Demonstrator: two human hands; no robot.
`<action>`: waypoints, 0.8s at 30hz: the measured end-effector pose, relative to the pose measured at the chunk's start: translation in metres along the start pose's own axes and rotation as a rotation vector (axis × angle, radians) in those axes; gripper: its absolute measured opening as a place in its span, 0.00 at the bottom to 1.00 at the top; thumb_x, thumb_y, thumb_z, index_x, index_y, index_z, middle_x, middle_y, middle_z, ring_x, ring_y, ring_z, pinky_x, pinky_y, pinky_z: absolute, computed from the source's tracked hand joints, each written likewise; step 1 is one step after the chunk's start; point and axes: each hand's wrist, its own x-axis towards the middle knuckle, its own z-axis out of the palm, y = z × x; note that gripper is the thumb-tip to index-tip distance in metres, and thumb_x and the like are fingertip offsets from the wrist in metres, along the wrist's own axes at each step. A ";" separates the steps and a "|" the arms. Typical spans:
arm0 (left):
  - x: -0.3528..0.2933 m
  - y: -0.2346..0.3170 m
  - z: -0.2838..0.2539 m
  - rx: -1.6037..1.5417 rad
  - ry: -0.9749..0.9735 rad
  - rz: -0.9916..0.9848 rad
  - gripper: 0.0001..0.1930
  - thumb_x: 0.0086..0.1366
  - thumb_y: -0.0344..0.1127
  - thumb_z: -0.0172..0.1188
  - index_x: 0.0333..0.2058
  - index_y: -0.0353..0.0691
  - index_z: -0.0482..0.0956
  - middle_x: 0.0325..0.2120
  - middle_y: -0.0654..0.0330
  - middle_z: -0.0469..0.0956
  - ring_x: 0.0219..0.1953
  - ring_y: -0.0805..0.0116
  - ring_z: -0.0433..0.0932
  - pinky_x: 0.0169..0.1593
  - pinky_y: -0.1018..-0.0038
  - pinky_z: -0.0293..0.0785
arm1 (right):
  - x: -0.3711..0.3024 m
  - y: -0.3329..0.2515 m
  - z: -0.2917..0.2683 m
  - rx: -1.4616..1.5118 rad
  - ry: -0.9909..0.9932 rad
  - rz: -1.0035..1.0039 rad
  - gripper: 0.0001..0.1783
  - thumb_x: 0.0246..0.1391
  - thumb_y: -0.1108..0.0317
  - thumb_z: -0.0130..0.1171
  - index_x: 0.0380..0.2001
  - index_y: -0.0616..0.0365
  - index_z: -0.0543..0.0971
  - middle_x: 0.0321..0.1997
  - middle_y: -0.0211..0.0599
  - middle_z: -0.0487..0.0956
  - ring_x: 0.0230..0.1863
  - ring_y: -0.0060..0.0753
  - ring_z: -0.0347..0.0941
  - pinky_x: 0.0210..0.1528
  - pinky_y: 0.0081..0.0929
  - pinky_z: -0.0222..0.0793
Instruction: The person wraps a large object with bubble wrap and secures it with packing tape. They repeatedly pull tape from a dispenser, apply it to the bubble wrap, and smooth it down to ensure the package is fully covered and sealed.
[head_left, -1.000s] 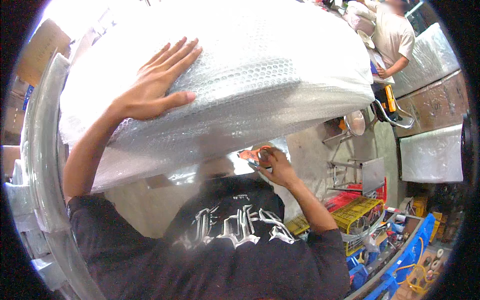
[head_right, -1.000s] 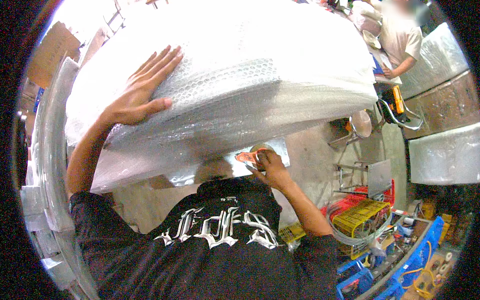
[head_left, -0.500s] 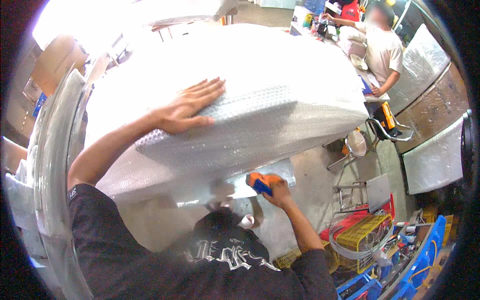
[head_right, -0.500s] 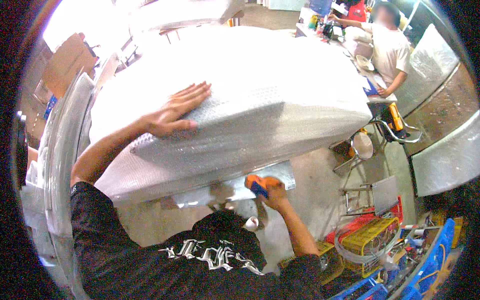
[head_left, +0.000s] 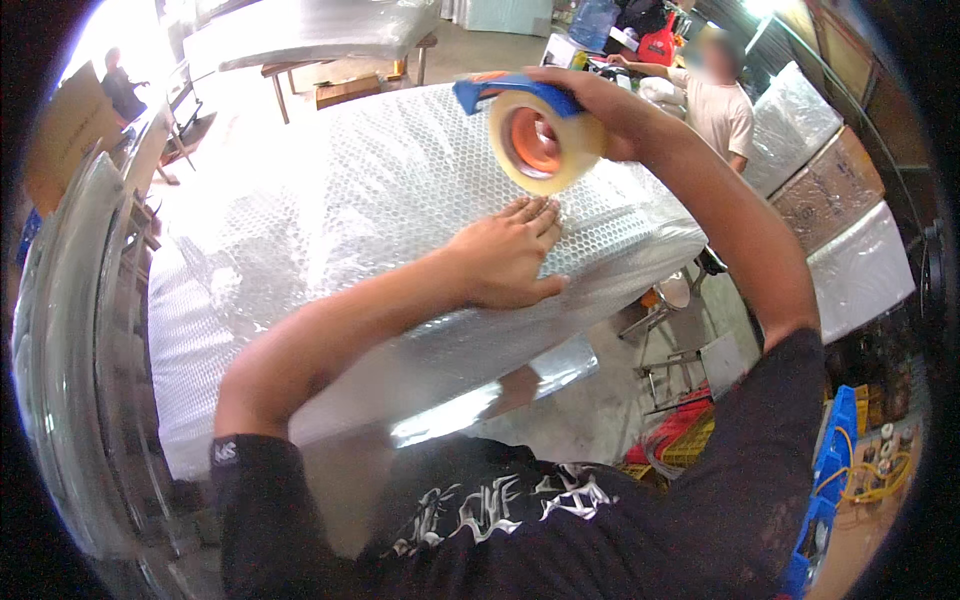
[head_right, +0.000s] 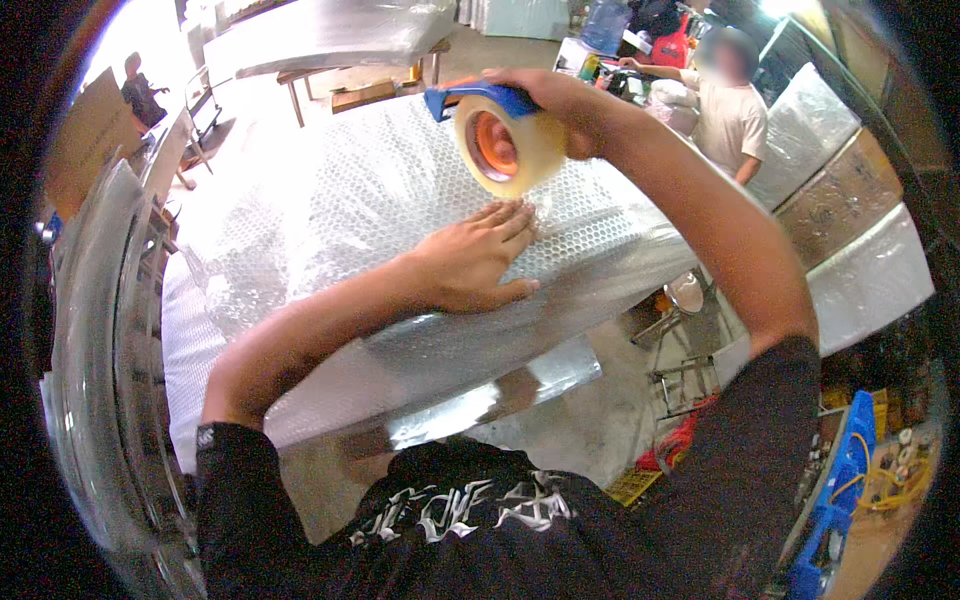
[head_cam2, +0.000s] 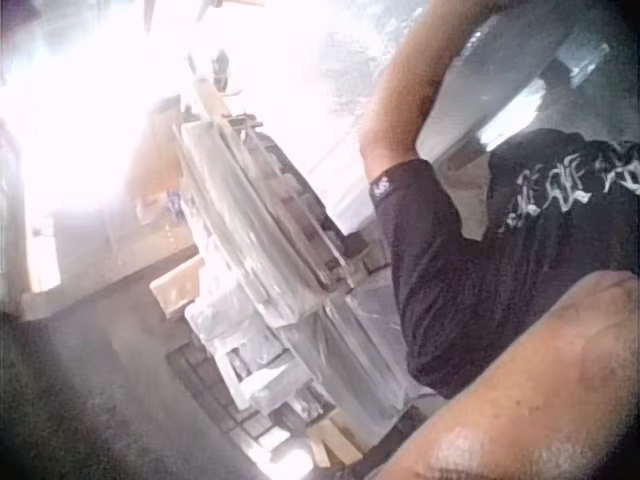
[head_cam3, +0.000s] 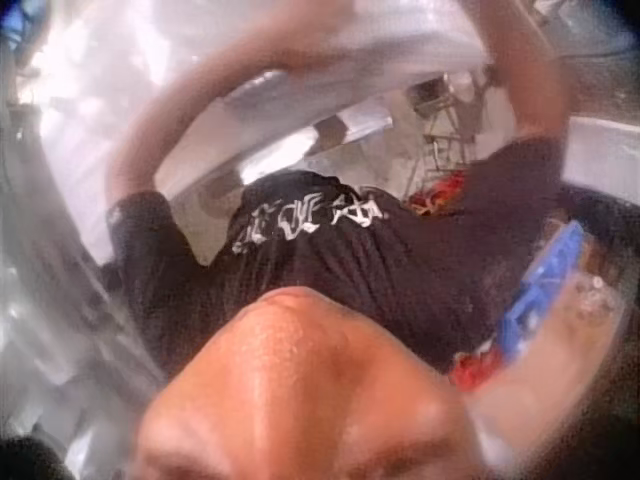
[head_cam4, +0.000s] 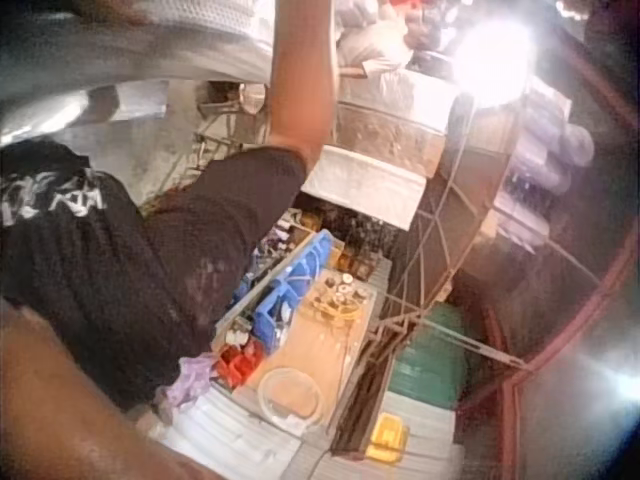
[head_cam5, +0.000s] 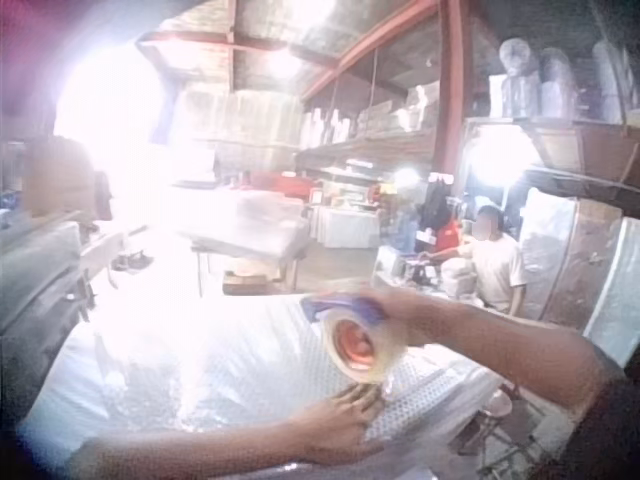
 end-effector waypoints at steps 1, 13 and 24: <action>-0.001 -0.001 0.001 -0.015 0.032 0.011 0.42 0.71 0.60 0.45 0.64 0.21 0.60 0.67 0.33 0.57 0.72 0.40 0.53 0.76 0.58 0.47 | 0.026 -0.004 0.007 -0.090 0.067 0.140 0.22 0.64 0.47 0.58 0.43 0.56 0.80 0.30 0.31 0.82 0.27 0.22 0.80 0.34 0.24 0.82; -0.010 -0.009 -0.001 -0.177 0.025 0.158 0.40 0.71 0.58 0.45 0.62 0.20 0.64 0.65 0.32 0.61 0.71 0.40 0.55 0.75 0.56 0.48 | 0.093 -0.025 0.010 -0.348 0.262 0.772 0.19 0.55 0.49 0.66 0.30 0.56 0.82 0.22 0.32 0.79 0.20 0.28 0.74 0.29 0.34 0.79; -0.017 0.002 -0.017 -0.284 0.450 0.436 0.16 0.53 0.42 0.64 0.33 0.35 0.77 0.29 0.50 0.78 0.30 0.45 0.80 0.35 0.53 0.77 | -0.007 0.000 0.008 -0.191 0.219 0.996 0.21 0.54 0.47 0.64 0.29 0.56 0.81 0.22 0.35 0.80 0.18 0.31 0.76 0.26 0.35 0.80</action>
